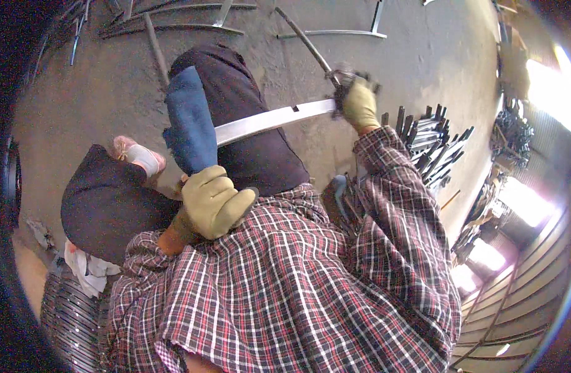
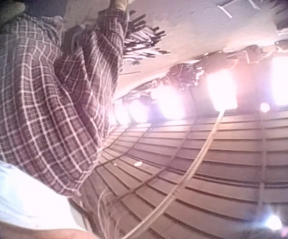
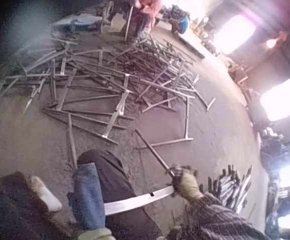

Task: Polishing and cleaning metal frame components using a wire brush and a cloth.

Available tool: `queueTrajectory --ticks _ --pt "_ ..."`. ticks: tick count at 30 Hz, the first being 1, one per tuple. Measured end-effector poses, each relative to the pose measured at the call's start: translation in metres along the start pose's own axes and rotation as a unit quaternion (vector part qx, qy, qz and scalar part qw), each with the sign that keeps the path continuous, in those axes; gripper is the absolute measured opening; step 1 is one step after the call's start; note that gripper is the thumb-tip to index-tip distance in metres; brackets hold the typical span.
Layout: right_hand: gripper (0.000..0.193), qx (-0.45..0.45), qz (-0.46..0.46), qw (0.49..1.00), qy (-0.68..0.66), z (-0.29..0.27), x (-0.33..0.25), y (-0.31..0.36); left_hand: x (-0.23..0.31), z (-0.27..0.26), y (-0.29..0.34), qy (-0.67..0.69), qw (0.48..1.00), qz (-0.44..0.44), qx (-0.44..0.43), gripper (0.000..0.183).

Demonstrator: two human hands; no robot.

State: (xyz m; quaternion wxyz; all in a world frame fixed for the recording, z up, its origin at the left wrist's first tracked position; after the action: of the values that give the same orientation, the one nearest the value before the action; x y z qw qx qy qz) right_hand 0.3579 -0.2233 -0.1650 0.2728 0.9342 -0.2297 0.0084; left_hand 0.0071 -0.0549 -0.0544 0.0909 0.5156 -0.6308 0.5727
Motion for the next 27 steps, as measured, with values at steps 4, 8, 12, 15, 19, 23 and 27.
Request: queueTrajectory --ticks 4,8,12,15,19,23,27 --pt "0.029 0.099 0.062 0.957 -0.267 -0.021 -0.084 0.021 -0.002 0.008 0.004 -0.017 0.999 0.03 0.019 0.034" --pt "0.05 0.206 -0.026 0.944 -0.256 -0.034 -0.132 0.011 -0.001 0.002 0.006 -0.001 1.0 -0.006 0.016 0.023" --pt "0.021 -0.026 0.044 0.977 -0.206 0.043 0.023 0.011 -0.005 0.006 -0.005 -0.004 0.999 0.025 0.023 0.025" --pt "0.032 -0.058 0.056 0.879 -0.47 0.022 -0.065 0.003 -0.006 0.005 0.007 -0.023 1.0 0.019 0.007 0.025" --pt "0.037 0.287 -0.067 0.903 -0.313 -0.029 -0.141 0.022 -0.001 -0.001 0.005 -0.038 0.999 0.012 0.019 0.024" --pt "0.022 0.041 0.141 0.989 -0.003 0.047 0.056 0.021 -0.005 0.004 -0.012 -0.016 1.0 0.021 -0.006 0.028" --pt "0.026 0.291 0.382 0.83 -0.281 0.031 0.114 0.054 -0.005 -0.018 -0.014 -0.043 0.999 -0.021 -0.004 0.038"
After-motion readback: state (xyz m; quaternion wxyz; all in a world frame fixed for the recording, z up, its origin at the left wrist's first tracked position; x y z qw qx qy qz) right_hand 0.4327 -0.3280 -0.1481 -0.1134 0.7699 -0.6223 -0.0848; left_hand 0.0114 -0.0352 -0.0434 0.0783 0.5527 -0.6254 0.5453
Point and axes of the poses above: each hand's wrist, its own y-axis away from the middle knuckle, its own z-axis out of the palm, x = y × z, the point moved 2 cm from there along -y, towards the middle knuckle, and after that the axes turned 9 degrees about y, right-handed, at the moved point
